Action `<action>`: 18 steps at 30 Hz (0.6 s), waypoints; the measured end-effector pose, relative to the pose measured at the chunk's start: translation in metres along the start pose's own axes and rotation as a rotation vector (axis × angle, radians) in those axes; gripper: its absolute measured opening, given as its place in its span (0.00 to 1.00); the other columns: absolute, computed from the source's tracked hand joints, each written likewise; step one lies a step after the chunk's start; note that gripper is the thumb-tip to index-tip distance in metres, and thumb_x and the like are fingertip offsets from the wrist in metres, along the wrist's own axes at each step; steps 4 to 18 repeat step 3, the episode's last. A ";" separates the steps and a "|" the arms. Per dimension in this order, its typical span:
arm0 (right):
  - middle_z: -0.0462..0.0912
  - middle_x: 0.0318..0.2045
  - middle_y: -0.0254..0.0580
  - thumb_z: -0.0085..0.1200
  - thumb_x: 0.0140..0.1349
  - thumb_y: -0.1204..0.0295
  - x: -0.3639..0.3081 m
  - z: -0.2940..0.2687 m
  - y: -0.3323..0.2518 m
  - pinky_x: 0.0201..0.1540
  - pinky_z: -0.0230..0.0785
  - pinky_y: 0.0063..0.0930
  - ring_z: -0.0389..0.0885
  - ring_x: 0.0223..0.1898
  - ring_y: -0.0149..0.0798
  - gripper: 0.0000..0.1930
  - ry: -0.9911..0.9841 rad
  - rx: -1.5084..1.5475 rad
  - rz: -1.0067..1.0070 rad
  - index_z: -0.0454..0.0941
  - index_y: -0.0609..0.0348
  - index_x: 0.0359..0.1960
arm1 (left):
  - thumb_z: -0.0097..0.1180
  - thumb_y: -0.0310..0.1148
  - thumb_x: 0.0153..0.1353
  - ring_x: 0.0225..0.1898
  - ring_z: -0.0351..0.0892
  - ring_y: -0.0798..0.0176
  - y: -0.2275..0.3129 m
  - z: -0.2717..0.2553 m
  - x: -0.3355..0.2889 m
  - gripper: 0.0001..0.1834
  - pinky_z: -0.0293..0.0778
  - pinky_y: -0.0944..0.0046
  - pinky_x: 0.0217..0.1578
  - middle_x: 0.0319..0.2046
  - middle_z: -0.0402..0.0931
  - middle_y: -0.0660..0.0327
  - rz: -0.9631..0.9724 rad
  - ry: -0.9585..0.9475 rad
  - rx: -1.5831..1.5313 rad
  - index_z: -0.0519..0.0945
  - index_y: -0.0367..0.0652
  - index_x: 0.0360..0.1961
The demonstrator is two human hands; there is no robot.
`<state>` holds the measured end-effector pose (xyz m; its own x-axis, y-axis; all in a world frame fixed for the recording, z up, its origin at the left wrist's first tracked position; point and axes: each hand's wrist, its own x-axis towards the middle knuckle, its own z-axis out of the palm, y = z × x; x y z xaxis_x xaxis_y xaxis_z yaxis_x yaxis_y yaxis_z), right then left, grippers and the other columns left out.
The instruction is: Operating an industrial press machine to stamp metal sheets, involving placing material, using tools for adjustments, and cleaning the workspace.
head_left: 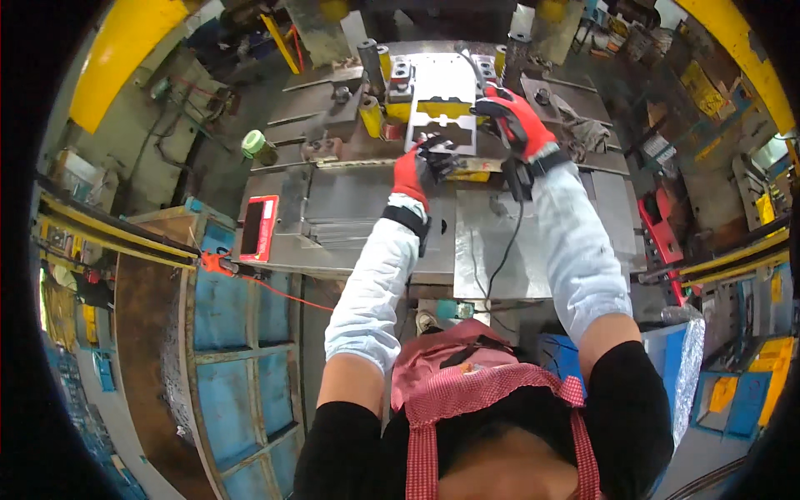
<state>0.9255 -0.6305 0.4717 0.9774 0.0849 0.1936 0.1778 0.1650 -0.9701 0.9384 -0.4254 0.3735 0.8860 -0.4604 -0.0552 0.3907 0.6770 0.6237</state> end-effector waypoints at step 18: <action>0.75 0.27 0.30 0.55 0.51 0.71 -0.038 -0.026 0.008 0.24 0.64 0.16 0.72 0.25 0.23 0.14 0.095 0.046 -0.023 0.72 0.57 0.40 | 0.42 0.40 0.61 0.38 0.76 0.52 -0.004 0.015 0.000 0.17 0.74 0.53 0.39 0.39 0.75 0.51 0.053 0.103 -0.002 0.72 0.40 0.44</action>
